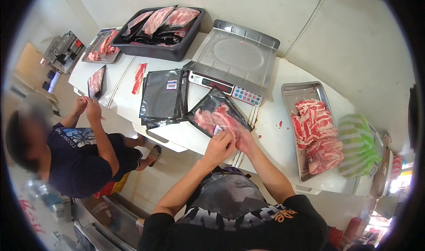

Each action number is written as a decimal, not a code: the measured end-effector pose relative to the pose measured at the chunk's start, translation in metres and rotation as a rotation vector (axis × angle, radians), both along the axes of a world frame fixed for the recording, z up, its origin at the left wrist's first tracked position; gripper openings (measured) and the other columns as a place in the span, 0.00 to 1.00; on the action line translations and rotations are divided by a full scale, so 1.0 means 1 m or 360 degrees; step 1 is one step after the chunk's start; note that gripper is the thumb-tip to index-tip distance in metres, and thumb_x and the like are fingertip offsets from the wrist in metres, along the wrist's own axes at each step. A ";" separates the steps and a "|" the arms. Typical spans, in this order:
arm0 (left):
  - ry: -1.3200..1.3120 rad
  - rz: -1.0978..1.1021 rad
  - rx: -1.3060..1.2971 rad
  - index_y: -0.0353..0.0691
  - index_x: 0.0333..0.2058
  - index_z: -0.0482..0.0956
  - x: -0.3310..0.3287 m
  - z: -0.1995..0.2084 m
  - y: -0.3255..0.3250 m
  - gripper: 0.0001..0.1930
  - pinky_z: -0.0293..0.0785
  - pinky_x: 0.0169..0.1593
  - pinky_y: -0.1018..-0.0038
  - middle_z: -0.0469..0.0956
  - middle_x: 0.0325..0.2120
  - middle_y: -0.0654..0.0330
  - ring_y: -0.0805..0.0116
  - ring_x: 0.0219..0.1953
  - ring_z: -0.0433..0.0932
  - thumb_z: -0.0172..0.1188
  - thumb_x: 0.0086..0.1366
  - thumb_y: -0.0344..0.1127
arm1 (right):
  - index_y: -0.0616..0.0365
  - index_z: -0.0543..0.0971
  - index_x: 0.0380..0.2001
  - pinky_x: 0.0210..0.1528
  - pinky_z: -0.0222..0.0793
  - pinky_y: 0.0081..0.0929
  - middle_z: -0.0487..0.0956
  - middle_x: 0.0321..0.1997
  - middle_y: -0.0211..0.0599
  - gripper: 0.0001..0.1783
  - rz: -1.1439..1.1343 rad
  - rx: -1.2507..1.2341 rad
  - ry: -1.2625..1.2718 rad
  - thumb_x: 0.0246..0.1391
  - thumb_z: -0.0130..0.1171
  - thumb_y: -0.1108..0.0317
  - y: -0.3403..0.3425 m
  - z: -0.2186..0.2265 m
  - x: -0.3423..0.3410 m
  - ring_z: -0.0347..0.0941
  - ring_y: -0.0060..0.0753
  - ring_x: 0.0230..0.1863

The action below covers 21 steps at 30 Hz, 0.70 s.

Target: The person places sliced meat into vacuum-seal bags, weighs them on a digital scale, and stacks the sealed packages on the counter. A coworker performs similar packaging tasks nearby.

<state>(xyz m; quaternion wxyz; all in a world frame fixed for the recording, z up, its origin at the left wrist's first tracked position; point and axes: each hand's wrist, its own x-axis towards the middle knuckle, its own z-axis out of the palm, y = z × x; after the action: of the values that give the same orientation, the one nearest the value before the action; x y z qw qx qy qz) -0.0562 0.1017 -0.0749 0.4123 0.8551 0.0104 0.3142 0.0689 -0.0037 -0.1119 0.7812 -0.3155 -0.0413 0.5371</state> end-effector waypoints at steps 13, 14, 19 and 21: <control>-0.0045 -0.0176 -0.0040 0.38 0.37 0.82 -0.026 -0.037 0.091 0.10 0.75 0.51 0.58 0.82 0.39 0.55 0.51 0.45 0.80 0.73 0.57 0.28 | 0.57 0.68 0.73 0.76 0.61 0.41 0.67 0.77 0.50 0.34 -0.0364 -0.0381 -0.2708 0.68 0.62 0.58 0.043 0.000 -0.004 0.53 0.44 0.82; -0.0016 -0.0128 -0.0060 0.39 0.37 0.82 -0.027 -0.045 0.106 0.10 0.74 0.53 0.57 0.82 0.40 0.54 0.50 0.46 0.79 0.73 0.57 0.28 | 0.57 0.69 0.68 0.71 0.62 0.42 0.68 0.72 0.49 0.31 -0.0391 -0.0402 -0.2829 0.67 0.62 0.58 0.035 0.019 -0.003 0.57 0.46 0.76; 0.0231 0.0196 0.0103 0.38 0.55 0.84 -0.033 -0.101 0.148 0.17 0.62 0.66 0.48 0.78 0.51 0.46 0.43 0.60 0.69 0.57 0.75 0.40 | 0.56 0.75 0.41 0.49 0.70 0.46 0.76 0.47 0.47 0.15 0.0171 -0.0663 -0.3043 0.60 0.61 0.57 0.072 0.056 -0.009 0.76 0.56 0.47; 0.0194 0.0163 0.0202 0.37 0.55 0.84 -0.015 -0.097 0.145 0.18 0.65 0.65 0.48 0.78 0.54 0.43 0.42 0.59 0.71 0.56 0.76 0.41 | 0.57 0.68 0.58 0.60 0.65 0.50 0.71 0.60 0.50 0.23 0.0159 -0.0410 -0.2539 0.66 0.58 0.59 0.069 -0.008 0.003 0.71 0.56 0.59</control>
<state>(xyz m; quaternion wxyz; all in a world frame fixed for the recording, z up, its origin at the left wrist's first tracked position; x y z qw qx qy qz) -0.0714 0.2464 -0.1720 0.3393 0.8954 0.0592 0.2822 0.0715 0.0658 -0.1195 0.4492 -0.6889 -0.5379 0.1851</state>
